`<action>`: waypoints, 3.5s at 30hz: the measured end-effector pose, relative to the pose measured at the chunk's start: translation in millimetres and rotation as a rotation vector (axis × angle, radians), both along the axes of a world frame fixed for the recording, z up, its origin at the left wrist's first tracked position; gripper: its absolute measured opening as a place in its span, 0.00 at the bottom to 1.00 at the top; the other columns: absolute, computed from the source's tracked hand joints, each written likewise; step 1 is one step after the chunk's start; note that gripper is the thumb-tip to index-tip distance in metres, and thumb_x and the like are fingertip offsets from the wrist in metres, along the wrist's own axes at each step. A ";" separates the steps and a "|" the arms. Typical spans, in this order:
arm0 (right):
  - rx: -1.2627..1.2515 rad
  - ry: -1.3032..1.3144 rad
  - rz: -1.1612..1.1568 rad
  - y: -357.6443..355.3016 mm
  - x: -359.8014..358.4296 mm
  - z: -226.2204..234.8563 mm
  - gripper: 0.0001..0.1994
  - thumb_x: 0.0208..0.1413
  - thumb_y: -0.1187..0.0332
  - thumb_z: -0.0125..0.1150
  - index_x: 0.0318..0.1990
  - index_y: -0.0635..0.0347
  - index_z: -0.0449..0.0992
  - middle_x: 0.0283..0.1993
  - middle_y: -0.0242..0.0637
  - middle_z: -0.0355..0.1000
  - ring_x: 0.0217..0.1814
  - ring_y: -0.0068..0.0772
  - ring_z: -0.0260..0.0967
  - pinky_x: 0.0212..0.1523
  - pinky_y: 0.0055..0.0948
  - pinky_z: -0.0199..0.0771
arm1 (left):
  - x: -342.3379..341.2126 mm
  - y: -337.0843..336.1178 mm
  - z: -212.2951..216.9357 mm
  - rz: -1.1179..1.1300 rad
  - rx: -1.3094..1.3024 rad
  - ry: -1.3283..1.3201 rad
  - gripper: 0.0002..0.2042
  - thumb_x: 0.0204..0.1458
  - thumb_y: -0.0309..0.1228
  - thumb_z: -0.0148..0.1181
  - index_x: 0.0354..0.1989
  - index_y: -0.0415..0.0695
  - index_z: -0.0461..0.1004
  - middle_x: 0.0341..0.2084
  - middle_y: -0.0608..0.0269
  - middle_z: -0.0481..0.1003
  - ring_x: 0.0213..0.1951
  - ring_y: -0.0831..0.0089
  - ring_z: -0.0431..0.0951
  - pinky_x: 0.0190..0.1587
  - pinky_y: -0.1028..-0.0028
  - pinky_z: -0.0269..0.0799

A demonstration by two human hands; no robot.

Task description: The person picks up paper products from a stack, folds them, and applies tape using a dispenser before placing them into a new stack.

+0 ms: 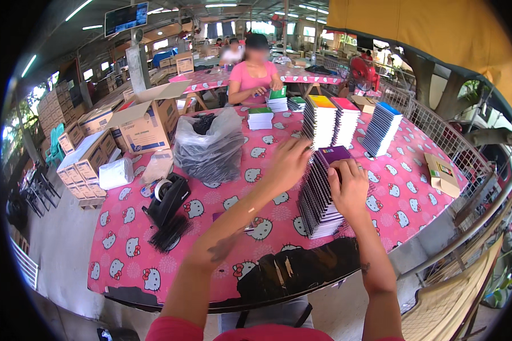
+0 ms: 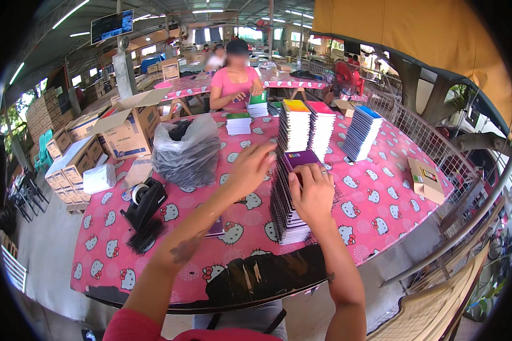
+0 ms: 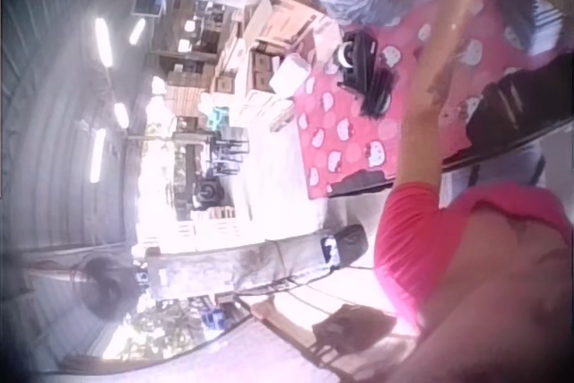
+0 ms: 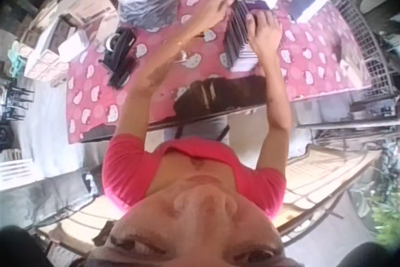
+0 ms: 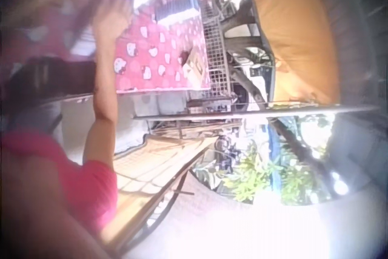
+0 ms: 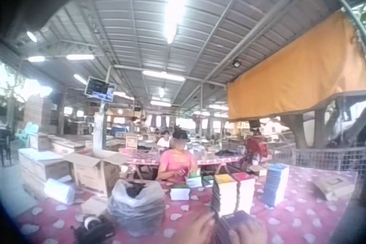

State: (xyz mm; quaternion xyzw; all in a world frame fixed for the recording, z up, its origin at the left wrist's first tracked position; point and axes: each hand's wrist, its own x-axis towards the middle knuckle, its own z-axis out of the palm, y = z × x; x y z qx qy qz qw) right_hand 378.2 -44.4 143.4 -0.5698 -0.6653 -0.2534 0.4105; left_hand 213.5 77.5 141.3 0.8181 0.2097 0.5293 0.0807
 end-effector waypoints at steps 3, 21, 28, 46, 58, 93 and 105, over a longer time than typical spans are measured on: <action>-0.002 0.047 0.125 -10.7 -9.8 10.1 0.13 0.61 0.61 0.59 0.47 0.58 0.78 0.47 0.42 0.73 0.50 0.47 0.70 0.49 0.45 0.66 | -114.1 -17.3 -71.9 0.147 -0.182 0.328 0.09 0.56 0.35 0.64 0.42 0.46 0.81 0.43 0.52 0.78 0.46 0.51 0.78 0.48 0.61 0.74; -0.416 0.432 0.722 -20.9 -150.6 -164.2 0.31 0.55 0.71 0.69 0.66 0.57 0.64 0.62 0.47 0.65 0.68 0.46 0.63 0.66 0.41 0.66 | -213.4 -100.7 -144.1 0.489 -0.159 0.667 0.16 0.51 0.31 0.59 0.49 0.44 0.73 0.41 0.54 0.78 0.46 0.55 0.79 0.53 0.57 0.70; -0.694 0.954 0.894 -24.6 -142.8 -225.6 0.30 0.47 0.79 0.73 0.58 0.61 0.68 0.52 0.38 0.70 0.51 0.28 0.69 0.50 0.33 0.76 | -227.3 -158.1 -142.1 0.229 -0.215 0.599 0.20 0.52 0.31 0.56 0.55 0.43 0.73 0.48 0.50 0.77 0.54 0.55 0.76 0.59 0.55 0.65; -0.910 1.109 0.809 -45.2 -142.8 -196.4 0.13 0.53 0.76 0.69 0.46 0.64 0.81 0.38 0.30 0.78 0.41 0.20 0.73 0.46 0.23 0.71 | -347.0 -111.0 -202.4 0.994 -0.162 0.575 0.10 0.55 0.32 0.62 0.44 0.44 0.76 0.35 0.60 0.73 0.41 0.59 0.75 0.44 0.60 0.73; -0.913 1.010 0.773 -50.6 -154.2 -189.8 0.11 0.54 0.76 0.67 0.46 0.67 0.79 0.37 0.31 0.78 0.40 0.21 0.73 0.46 0.23 0.71 | -340.8 -136.8 -177.0 1.109 -0.122 0.287 0.12 0.57 0.29 0.59 0.48 0.44 0.72 0.35 0.57 0.74 0.40 0.57 0.75 0.41 0.60 0.70; -0.986 0.959 0.800 -51.1 -125.8 -203.5 0.14 0.55 0.76 0.68 0.50 0.65 0.81 0.42 0.30 0.80 0.44 0.20 0.73 0.49 0.25 0.72 | -227.4 -187.4 -161.9 0.353 -0.866 -0.253 0.12 0.66 0.37 0.54 0.50 0.42 0.75 0.24 0.59 0.74 0.22 0.66 0.73 0.29 0.65 0.70; -0.946 1.010 0.803 -53.1 -125.0 -205.6 0.15 0.57 0.78 0.66 0.52 0.67 0.80 0.46 0.32 0.80 0.47 0.21 0.73 0.53 0.24 0.71 | -212.6 -187.3 -164.7 0.499 -0.323 0.163 0.16 0.55 0.31 0.65 0.52 0.51 0.79 0.31 0.65 0.73 0.36 0.63 0.76 0.38 0.64 0.72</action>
